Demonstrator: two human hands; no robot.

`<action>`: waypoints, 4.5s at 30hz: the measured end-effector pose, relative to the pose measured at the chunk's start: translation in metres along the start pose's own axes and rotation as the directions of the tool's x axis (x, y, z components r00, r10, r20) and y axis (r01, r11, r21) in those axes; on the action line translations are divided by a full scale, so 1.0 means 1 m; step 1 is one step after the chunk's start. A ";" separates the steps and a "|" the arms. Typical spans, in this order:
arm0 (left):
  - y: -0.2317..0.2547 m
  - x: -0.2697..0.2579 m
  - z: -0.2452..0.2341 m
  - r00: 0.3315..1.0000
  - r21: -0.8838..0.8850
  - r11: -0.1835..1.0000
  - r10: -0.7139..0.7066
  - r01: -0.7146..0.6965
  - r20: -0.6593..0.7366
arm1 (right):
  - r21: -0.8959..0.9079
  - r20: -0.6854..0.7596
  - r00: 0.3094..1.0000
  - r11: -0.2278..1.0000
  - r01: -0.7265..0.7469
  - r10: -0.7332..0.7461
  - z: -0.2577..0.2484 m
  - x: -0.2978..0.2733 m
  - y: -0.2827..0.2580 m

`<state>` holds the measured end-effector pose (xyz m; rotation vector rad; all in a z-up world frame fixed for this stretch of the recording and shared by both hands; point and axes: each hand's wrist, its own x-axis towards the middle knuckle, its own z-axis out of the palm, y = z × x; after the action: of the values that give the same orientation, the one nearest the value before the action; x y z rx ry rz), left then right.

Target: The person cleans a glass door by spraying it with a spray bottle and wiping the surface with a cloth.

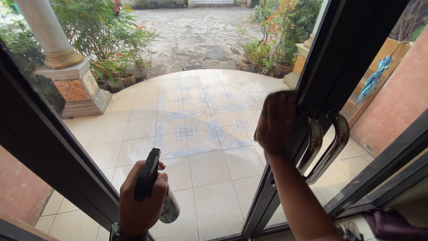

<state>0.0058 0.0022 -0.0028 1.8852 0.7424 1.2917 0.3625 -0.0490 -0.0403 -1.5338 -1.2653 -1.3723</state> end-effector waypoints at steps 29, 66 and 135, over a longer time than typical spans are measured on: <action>-0.037 0.043 -0.147 0.995 0.033 0.998 0.056 -0.060 0.086 | 0.270 0.299 0.919 0.947 0.176 -0.256 0.057 0.016 -0.245; -0.084 0.041 -0.176 0.994 -0.061 0.997 -0.034 0.040 0.100 | -0.010 -0.154 0.817 0.826 -0.564 0.556 0.052 -0.029 -0.109; -0.114 0.017 -0.162 0.958 -0.031 0.992 -0.112 0.125 0.263 | 0.380 -0.051 0.063 0.078 -0.922 0.997 0.122 -0.135 -0.273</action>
<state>-0.1474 0.1197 -0.0483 1.8953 0.6689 0.9549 0.1413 0.1112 -0.2215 -1.3712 0.0695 -0.3776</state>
